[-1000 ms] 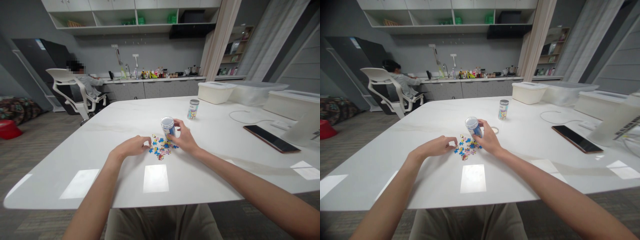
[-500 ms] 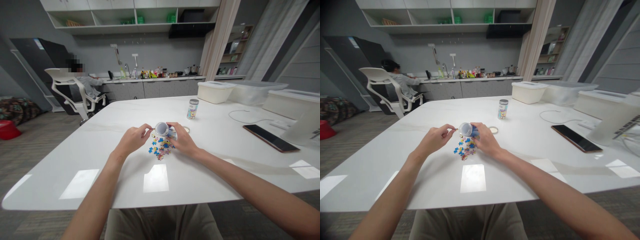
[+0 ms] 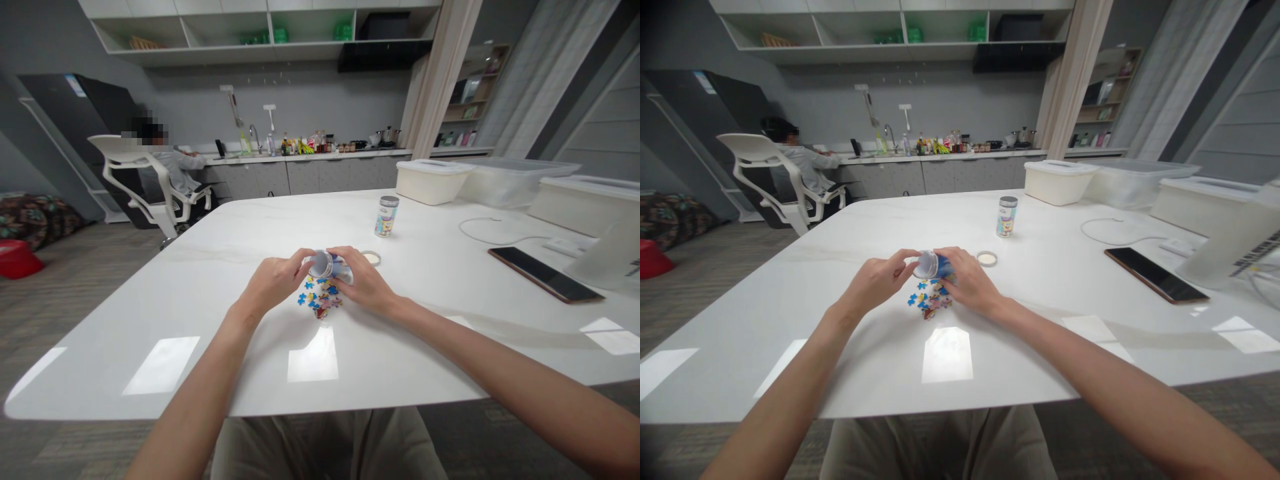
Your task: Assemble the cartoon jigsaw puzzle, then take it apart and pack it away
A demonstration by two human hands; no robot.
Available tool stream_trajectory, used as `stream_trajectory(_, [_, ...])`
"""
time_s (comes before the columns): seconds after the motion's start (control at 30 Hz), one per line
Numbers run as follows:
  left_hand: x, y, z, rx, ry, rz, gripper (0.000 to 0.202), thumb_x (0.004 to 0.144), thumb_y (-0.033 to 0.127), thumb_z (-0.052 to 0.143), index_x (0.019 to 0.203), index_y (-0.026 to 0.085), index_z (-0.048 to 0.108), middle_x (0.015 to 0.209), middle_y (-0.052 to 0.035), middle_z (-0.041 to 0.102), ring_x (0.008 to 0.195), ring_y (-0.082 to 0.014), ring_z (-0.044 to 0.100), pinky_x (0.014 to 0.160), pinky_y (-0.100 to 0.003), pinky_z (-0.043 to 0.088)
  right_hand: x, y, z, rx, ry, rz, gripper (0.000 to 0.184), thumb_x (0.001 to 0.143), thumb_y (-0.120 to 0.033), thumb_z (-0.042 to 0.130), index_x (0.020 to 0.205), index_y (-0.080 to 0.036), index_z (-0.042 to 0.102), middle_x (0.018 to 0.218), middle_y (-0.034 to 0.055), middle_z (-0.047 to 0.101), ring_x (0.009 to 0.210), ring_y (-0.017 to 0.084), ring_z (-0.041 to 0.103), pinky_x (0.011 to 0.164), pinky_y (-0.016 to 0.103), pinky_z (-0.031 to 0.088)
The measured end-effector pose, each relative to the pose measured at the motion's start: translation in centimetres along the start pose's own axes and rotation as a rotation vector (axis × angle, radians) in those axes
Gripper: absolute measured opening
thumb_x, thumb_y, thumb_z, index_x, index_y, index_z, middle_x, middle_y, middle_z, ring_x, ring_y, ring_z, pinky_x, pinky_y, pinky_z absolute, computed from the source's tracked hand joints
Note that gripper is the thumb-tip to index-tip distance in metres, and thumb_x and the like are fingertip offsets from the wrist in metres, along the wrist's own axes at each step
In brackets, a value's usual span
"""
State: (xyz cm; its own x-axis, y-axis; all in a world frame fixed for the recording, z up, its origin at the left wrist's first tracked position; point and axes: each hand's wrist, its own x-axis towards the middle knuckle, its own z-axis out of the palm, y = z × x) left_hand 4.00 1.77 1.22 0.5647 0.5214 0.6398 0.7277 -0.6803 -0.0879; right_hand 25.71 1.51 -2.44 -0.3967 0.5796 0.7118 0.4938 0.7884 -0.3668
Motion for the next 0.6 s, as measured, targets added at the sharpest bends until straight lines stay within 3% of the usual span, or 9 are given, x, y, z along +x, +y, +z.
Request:
stream_trajectory(0.13, [0.0, -0.3, -0.5, 0.002, -0.019, -0.078, 0.028, 0.099, 0.032, 0.033, 0.107, 0.018, 0.056, 0.050, 0.0051, 0.054, 0.041, -0.0112, 0.047, 0.047, -0.021, 0.031, 0.0, 1.1, 0.4, 0.109, 0.097, 0.205, 0.054, 0.076, -0.020, 0.065, 0.127, -0.023, 0.045, 0.123, 0.0102, 0.059, 0.112, 0.027, 0.057, 0.092, 0.045, 0.048])
stream_trajectory(0.3, [-0.1, -0.7, -0.9, 0.083, -0.282, -0.085, 0.025, 0.095, 0.026, 0.037, 0.104, 0.018, 0.059, 0.053, 0.0022, 0.058, 0.048, -0.0149, 0.054, 0.050, -0.023, 0.033, 0.1, 3.0, 0.9, 0.217, 0.193, 0.489, 0.061, 0.071, -0.027, 0.067, 0.128, -0.022, 0.044, 0.124, 0.0111, 0.061, 0.113, 0.028, 0.058, 0.085, 0.045, 0.051])
stream_trajectory(0.43, [0.0, -0.2, -0.4, 0.053, -0.502, -0.069, 0.027, 0.095, 0.028, 0.040, 0.104, 0.022, 0.064, 0.060, -0.0007, 0.063, 0.058, -0.0175, 0.061, 0.056, -0.025, 0.038, 0.1, 3.6, 0.9, 0.226, 0.210, 0.526, 0.063, 0.071, -0.030, 0.066, 0.129, -0.023, 0.044, 0.125, 0.0109, 0.061, 0.117, 0.028, 0.057, 0.088, 0.046, 0.049])
stream_trajectory(0.6, [0.1, 1.4, 1.2, 0.010, -0.612, -0.116, 0.036, 0.096, 0.042, 0.041, 0.122, 0.026, 0.060, 0.077, -0.0056, 0.070, 0.071, -0.0216, 0.066, 0.061, -0.028, 0.043, 0.2, 3.4, 0.6, 0.203, 0.210, 0.536, 0.063, 0.071, -0.030, 0.066, 0.129, -0.021, 0.043, 0.125, 0.0116, 0.061, 0.117, 0.028, 0.057, 0.088, 0.046, 0.049])
